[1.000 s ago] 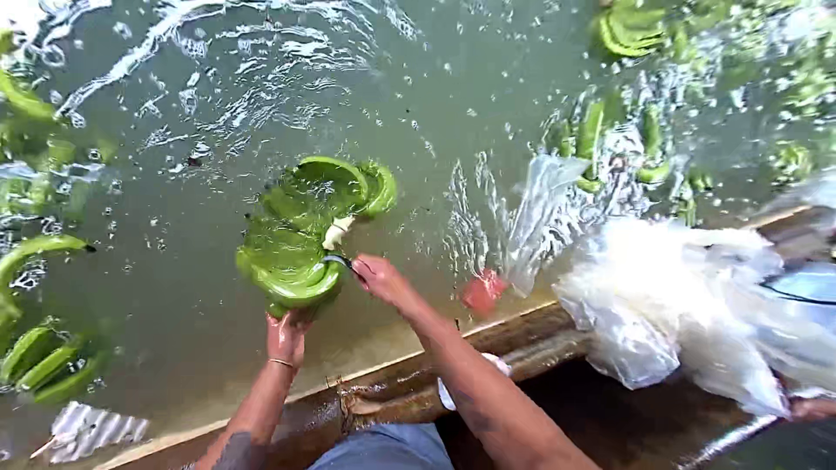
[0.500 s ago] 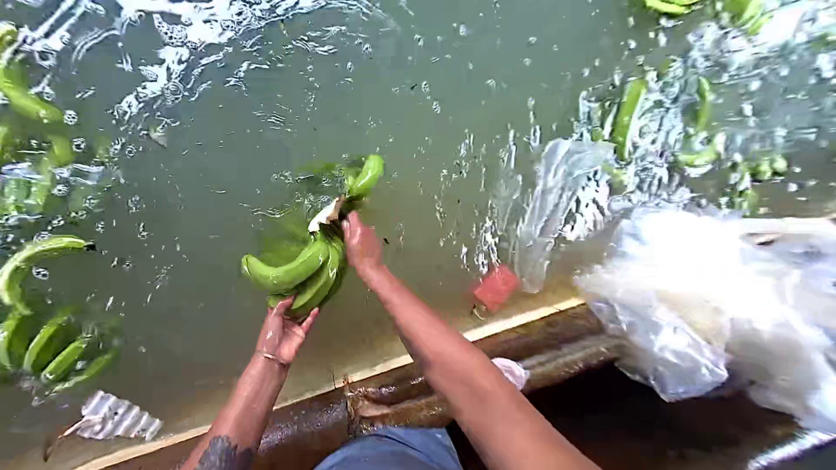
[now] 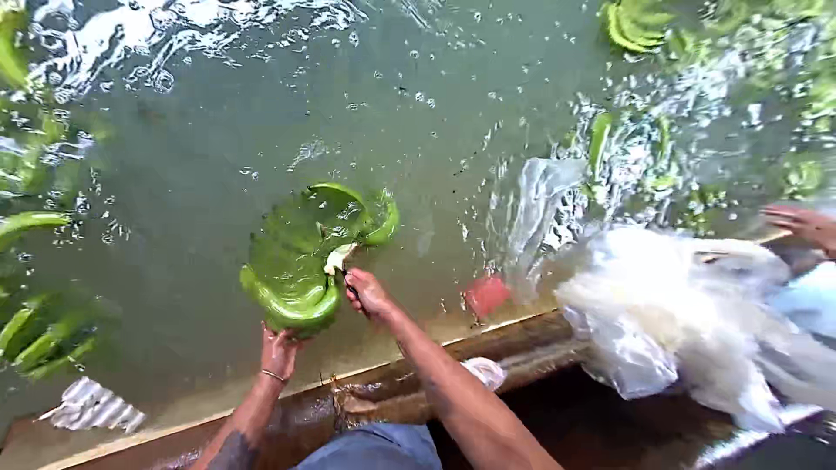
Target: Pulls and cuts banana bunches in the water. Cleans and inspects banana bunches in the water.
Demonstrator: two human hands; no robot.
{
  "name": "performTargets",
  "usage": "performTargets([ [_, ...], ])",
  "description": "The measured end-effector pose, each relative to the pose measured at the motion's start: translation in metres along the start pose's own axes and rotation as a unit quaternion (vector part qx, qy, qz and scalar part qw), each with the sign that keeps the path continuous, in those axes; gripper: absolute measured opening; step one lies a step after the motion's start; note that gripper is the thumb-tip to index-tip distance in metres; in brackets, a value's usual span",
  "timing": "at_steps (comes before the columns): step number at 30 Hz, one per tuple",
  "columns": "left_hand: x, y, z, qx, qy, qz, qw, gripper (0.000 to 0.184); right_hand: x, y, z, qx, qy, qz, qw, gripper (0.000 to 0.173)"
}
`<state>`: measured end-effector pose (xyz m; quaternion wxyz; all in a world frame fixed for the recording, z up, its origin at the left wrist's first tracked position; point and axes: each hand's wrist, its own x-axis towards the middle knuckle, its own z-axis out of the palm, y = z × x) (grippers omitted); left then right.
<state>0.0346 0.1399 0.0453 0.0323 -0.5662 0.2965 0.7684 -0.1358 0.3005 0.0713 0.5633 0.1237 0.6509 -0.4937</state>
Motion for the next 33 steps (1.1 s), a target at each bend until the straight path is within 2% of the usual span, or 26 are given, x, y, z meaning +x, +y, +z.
performTargets([
  [3, 0.002, 0.019, -0.002, 0.006, -0.026, 0.006, 1.000, 0.078, -0.067, -0.023, 0.013, -0.032, -0.081, -0.025, 0.996, 0.023],
  [5, -0.004, 0.025, -0.010, 0.012, -0.041, -0.011, 0.999, 0.077, -0.079, -0.017, -0.002, 0.031, -0.002, 0.016, 0.999, 0.024],
  [7, -0.003, 0.029, -0.008, 0.017, -0.050, -0.016, 0.998, 0.075, -0.056, -0.008, -0.023, 0.101, 0.126, 0.043, 0.986, 0.025],
  [9, -0.008, 0.028, -0.007, 0.021, -0.052, -0.015, 0.998, 0.076, -0.035, -0.004, -0.030, 0.161, 0.198, 0.059, 0.965, 0.026],
  [16, -0.013, 0.003, -0.009, 0.034, -0.042, 0.009, 0.998, 0.083, -0.021, -0.013, 0.004, 0.294, 0.269, 0.081, 0.914, 0.022],
  [22, -0.016, -0.013, -0.012, 0.060, -0.033, 0.047, 0.997, 0.091, -0.004, -0.006, 0.013, 0.340, 0.262, 0.074, 0.900, 0.025],
  [27, -0.015, -0.021, -0.012, 0.084, -0.020, 0.055, 0.995, 0.093, 0.026, 0.015, 0.001, 0.331, 0.239, 0.063, 0.911, 0.033],
  [28, -0.015, -0.025, -0.013, 0.090, -0.015, 0.057, 0.994, 0.092, 0.021, 0.017, 0.002, 0.302, 0.207, 0.070, 0.928, 0.031],
  [31, -0.008, -0.011, -0.018, 0.118, -0.017, 0.069, 0.990, 0.090, -0.042, -0.011, 0.007, 0.138, 0.020, 0.036, 0.990, 0.025],
  [32, -0.007, -0.001, -0.022, 0.141, -0.022, 0.068, 0.987, 0.090, -0.063, -0.026, -0.002, 0.065, 0.010, 0.013, 0.998, 0.024],
  [33, -0.010, 0.010, -0.033, 0.175, -0.028, 0.061, 0.982, 0.091, -0.080, -0.032, -0.023, -0.016, 0.038, -0.007, 0.999, 0.024],
])
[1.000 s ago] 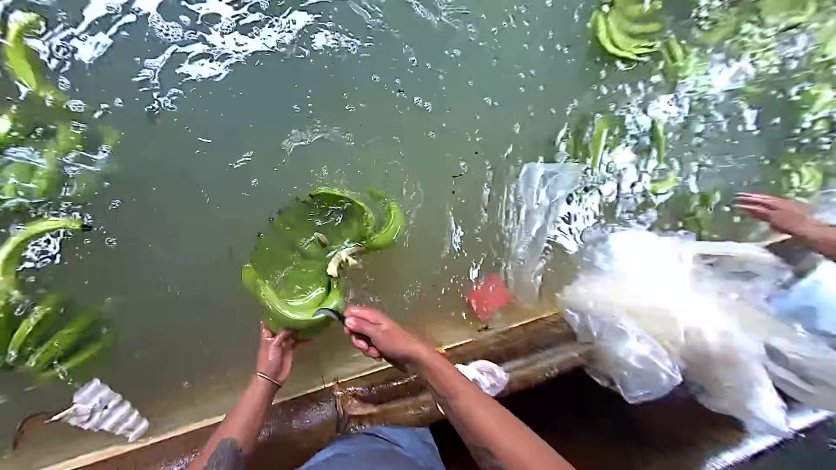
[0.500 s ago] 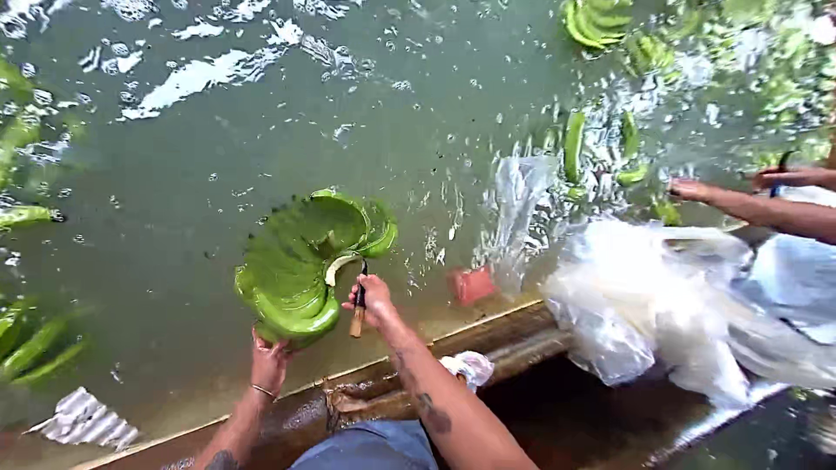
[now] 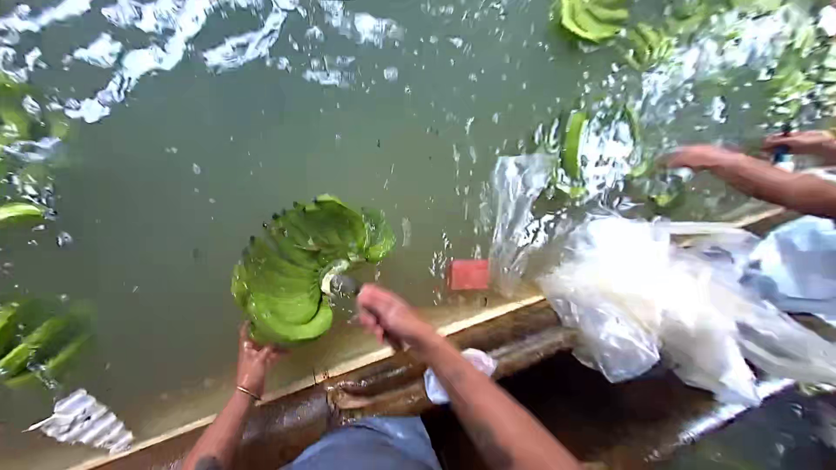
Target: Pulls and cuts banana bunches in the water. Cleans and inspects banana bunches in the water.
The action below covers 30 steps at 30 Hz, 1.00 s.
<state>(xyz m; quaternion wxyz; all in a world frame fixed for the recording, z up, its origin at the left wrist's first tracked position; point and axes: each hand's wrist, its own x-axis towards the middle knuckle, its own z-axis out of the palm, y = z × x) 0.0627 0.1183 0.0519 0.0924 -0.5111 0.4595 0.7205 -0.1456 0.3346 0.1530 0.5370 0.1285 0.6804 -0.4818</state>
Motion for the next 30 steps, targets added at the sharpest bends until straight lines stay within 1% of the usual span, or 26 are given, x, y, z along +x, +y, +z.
performTargets([
  [1, 0.002, 0.010, -0.015, 0.034, -0.012, -0.009, 0.999, 0.092, -0.002, 0.003, -0.035, -0.107, 0.051, -0.025, 0.993, 0.027],
  [2, 0.011, 0.023, -0.028, 0.063, -0.023, -0.010, 0.998, 0.093, 0.007, 0.010, -0.082, -0.238, 0.101, -0.045, 0.965, 0.032],
  [3, 0.019, 0.036, -0.042, 0.084, -0.028, -0.003, 0.996, 0.093, 0.018, 0.018, -0.130, -0.357, 0.128, -0.040, 0.925, 0.043],
  [4, 0.024, 0.045, -0.055, 0.090, -0.024, 0.012, 0.996, 0.091, 0.026, 0.031, -0.171, -0.446, 0.132, -0.018, 0.885, 0.057],
  [5, 0.027, 0.052, -0.065, 0.065, -0.019, 0.028, 0.997, 0.087, 0.032, 0.050, -0.205, -0.511, 0.124, 0.008, 0.850, 0.072],
  [6, 0.030, 0.058, -0.072, 0.022, -0.011, 0.039, 0.999, 0.078, 0.037, 0.073, -0.230, -0.544, 0.118, 0.040, 0.829, 0.083],
  [7, 0.031, 0.064, -0.074, -0.015, 0.003, 0.039, 0.999, 0.067, 0.038, 0.095, -0.244, -0.548, 0.125, 0.069, 0.824, 0.083],
  [8, 0.033, 0.070, -0.068, -0.029, 0.025, 0.031, 0.999, 0.068, 0.037, 0.111, -0.247, -0.539, 0.150, 0.086, 0.824, 0.072],
  [9, 0.037, 0.073, -0.057, -0.013, 0.046, 0.031, 0.998, 0.076, 0.038, 0.121, -0.243, -0.521, 0.183, 0.099, 0.828, 0.062],
  [10, 0.044, 0.072, -0.046, 0.018, 0.073, 0.037, 0.996, 0.089, 0.041, 0.126, -0.235, -0.494, 0.205, 0.111, 0.838, 0.058],
  [11, 0.054, 0.069, -0.039, 0.048, 0.113, 0.046, 0.991, 0.102, 0.043, 0.129, -0.223, -0.456, 0.211, 0.103, 0.859, 0.057],
  [12, 0.066, 0.069, -0.035, 0.077, 0.148, 0.052, 0.985, 0.111, 0.044, 0.130, -0.210, -0.411, 0.200, 0.065, 0.887, 0.057],
  [13, 0.075, 0.071, -0.033, 0.100, 0.168, 0.063, 0.979, 0.116, 0.045, 0.126, -0.196, -0.380, 0.181, 0.006, 0.907, 0.061],
  [15, 0.081, 0.075, -0.031, 0.122, 0.177, 0.093, 0.972, 0.110, 0.042, 0.098, -0.160, -0.334, 0.159, -0.114, 0.922, 0.068],
  [16, 0.076, 0.079, -0.030, 0.132, 0.165, 0.106, 0.972, 0.109, 0.037, 0.075, -0.135, -0.312, 0.139, -0.141, 0.929, 0.067],
  [17, 0.070, 0.083, -0.027, 0.137, 0.155, 0.120, 0.971, 0.108, 0.033, 0.050, -0.105, -0.287, 0.112, -0.146, 0.940, 0.065],
  [19, 0.057, 0.089, -0.019, 0.139, 0.143, 0.153, 0.968, 0.111, 0.042, 0.013, -0.041, -0.245, 0.087, -0.173, 0.950, 0.072],
  [21, 0.045, 0.093, -0.015, 0.155, 0.128, 0.191, 0.961, 0.112, 0.073, -0.004, 0.020, -0.276, 0.078, -0.191, 0.939, 0.094],
  [22, 0.038, 0.094, -0.014, 0.164, 0.125, 0.206, 0.957, 0.113, 0.091, -0.005, 0.048, -0.314, 0.065, -0.185, 0.929, 0.098],
  [23, 0.029, 0.095, -0.013, 0.171, 0.127, 0.215, 0.953, 0.113, 0.108, -0.004, 0.069, -0.357, 0.046, -0.184, 0.915, 0.093],
  [24, 0.021, 0.095, -0.013, 0.175, 0.131, 0.218, 0.951, 0.114, 0.122, -0.004, 0.082, -0.399, 0.022, -0.195, 0.896, 0.080],
  [26, 0.005, 0.091, -0.015, 0.171, 0.156, 0.206, 0.951, 0.116, 0.148, -0.007, 0.080, -0.478, 0.004, -0.269, 0.836, 0.052],
  [27, 0.000, 0.089, -0.017, 0.154, 0.172, 0.194, 0.953, 0.114, 0.160, -0.012, 0.070, -0.504, 0.025, -0.318, 0.803, 0.042],
  [28, -0.005, 0.087, -0.016, 0.138, 0.194, 0.177, 0.955, 0.111, 0.168, -0.022, 0.058, -0.513, 0.061, -0.347, 0.783, 0.036],
  [29, -0.008, 0.084, -0.014, 0.151, 0.211, 0.167, 0.951, 0.107, 0.169, -0.037, 0.041, -0.515, 0.099, -0.356, 0.774, 0.035],
  [30, -0.009, 0.080, -0.011, 0.213, 0.210, 0.187, 0.936, 0.101, 0.165, -0.053, 0.022, -0.515, 0.136, -0.339, 0.775, 0.038],
])
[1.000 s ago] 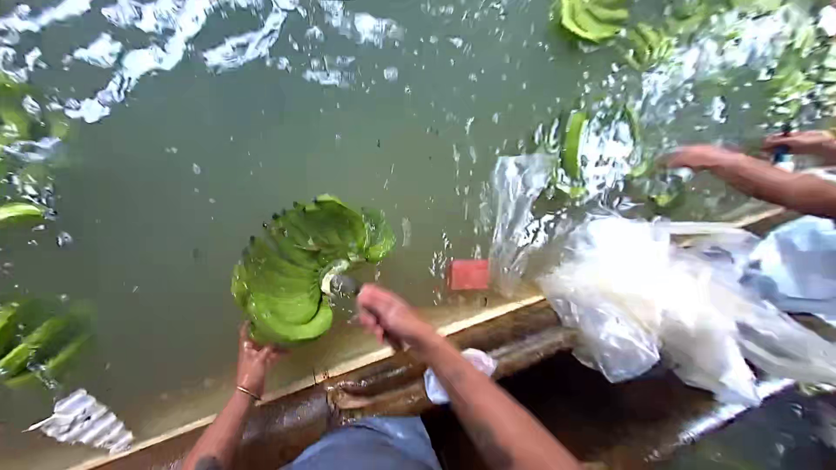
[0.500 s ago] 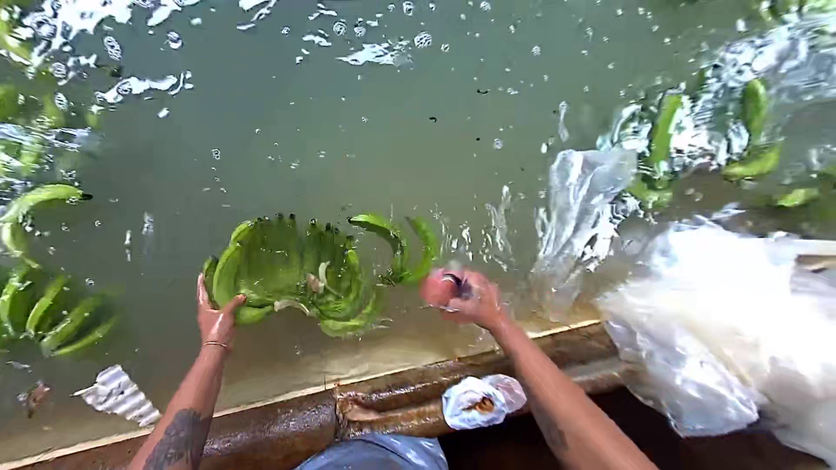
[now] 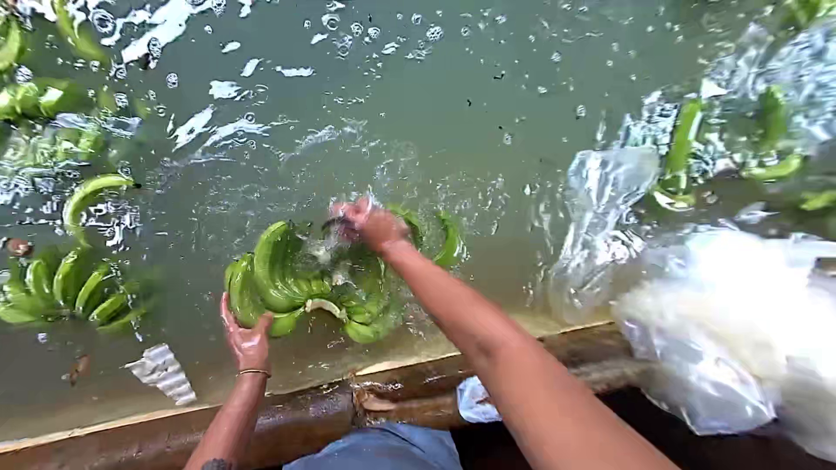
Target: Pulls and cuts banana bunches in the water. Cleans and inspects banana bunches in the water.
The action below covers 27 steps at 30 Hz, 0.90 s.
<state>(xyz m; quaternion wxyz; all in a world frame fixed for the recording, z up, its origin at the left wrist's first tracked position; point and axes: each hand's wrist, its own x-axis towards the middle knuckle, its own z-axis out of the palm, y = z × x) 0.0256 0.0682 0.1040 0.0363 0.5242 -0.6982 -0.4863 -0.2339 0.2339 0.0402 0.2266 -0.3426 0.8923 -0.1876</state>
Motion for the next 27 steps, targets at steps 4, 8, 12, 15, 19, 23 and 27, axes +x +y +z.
performTargets([
  [4, 0.002, -0.021, 0.037, 0.305, -0.167, 0.370, 0.862, 0.082, -0.018, 0.068, -0.089, 0.016, 0.124, 0.117, 0.985, 0.054],
  [8, 0.036, -0.018, 0.096, 0.480, -0.461, 0.234, 0.709, 0.071, -0.129, 0.128, -0.082, 0.151, 0.295, 0.233, 0.914, 0.077],
  [12, 0.031, -0.008, 0.129, 0.474, -0.442, 0.141, 0.749, 0.067, -0.217, 0.103, 0.009, 0.316, 0.348, 0.523, 0.711, 0.067],
  [15, 0.027, 0.012, 0.156, 0.403, -0.410, 0.045, 0.817, 0.059, -0.197, 0.014, 0.049, 0.432, 0.245, 0.522, 0.693, 0.058],
  [19, 0.046, 0.009, 0.138, 0.138, -0.354, -0.041, 0.924, 0.045, -0.156, -0.033, 0.056, 0.402, 0.162, 0.357, 0.827, 0.059],
  [23, 0.051, -0.039, 0.082, -0.087, -0.332, -0.209, 0.916, 0.057, -0.154, 0.031, 0.053, 0.298, 0.043, 0.415, 0.859, 0.063],
  [27, 0.041, -0.084, 0.054, -0.123, -0.260, -0.285, 0.914, 0.056, -0.163, 0.065, 0.062, 0.253, -0.132, 0.432, 0.855, 0.049],
])
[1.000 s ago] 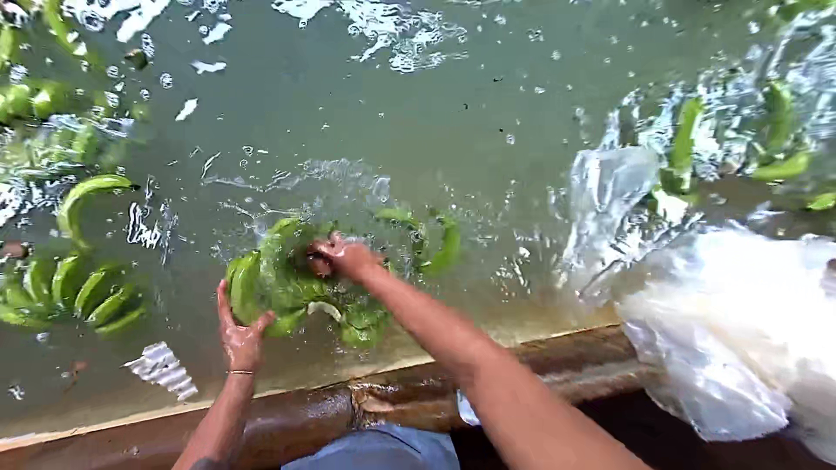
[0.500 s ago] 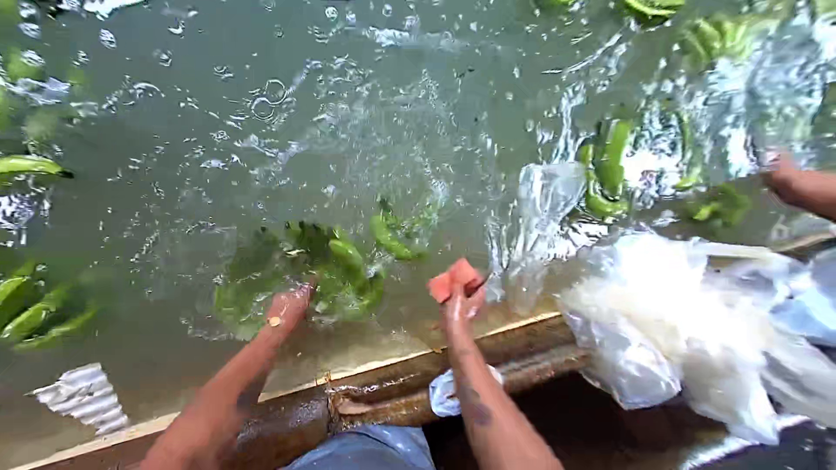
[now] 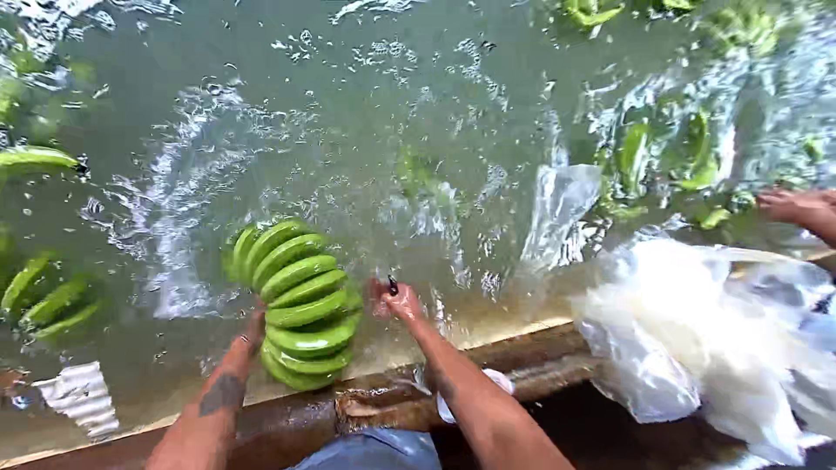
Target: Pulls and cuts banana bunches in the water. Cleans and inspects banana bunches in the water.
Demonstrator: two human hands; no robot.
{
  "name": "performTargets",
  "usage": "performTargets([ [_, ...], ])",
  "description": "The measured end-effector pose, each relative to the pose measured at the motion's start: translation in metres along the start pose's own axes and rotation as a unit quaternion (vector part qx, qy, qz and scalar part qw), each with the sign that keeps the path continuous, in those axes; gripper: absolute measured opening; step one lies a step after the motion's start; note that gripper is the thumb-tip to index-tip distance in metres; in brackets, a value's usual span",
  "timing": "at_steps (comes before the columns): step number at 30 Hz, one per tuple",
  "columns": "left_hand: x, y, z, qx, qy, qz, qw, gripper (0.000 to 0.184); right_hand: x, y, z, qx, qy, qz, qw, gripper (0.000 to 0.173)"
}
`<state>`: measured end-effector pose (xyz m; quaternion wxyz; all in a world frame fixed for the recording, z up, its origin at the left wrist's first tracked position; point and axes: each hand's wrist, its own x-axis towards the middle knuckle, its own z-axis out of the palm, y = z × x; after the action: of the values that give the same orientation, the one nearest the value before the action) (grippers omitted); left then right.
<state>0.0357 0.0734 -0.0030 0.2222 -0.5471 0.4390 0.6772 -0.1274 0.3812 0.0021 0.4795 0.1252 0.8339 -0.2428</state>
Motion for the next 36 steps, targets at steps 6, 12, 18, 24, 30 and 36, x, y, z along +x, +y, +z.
performTargets([
  [6, -0.003, 0.068, -0.030, 0.336, 0.002, 0.073, 0.939, 0.055, -0.016, -0.009, -0.016, -0.173, 0.011, -0.156, 0.973, 0.051],
  [12, 0.020, 0.122, -0.026, 0.542, -0.152, 0.164, 0.810, 0.051, -0.031, -0.127, -0.001, -0.076, 0.082, -0.586, 0.803, 0.022],
  [18, -0.009, 0.098, -0.102, 0.387, -0.028, 0.238, 0.890, 0.042, -0.036, -0.232, 0.073, -0.443, -0.147, -0.468, 0.750, 0.050],
  [24, -0.077, -0.014, -0.197, 0.478, 0.175, 0.123, 0.852, 0.039, -0.005, -0.200, 0.142, -0.451, -0.290, -0.262, 0.802, 0.053],
  [30, -0.112, -0.068, -0.162, 0.503, 0.167, 0.015, 0.847, 0.048, 0.010, -0.208, 0.106, -0.370, -0.212, -0.217, 0.878, 0.045],
  [36, -0.123, -0.047, -0.087, 0.462, 0.093, 0.158, 0.868, 0.053, -0.138, -0.135, -0.023, -0.159, -0.151, -0.305, 0.927, 0.038],
])
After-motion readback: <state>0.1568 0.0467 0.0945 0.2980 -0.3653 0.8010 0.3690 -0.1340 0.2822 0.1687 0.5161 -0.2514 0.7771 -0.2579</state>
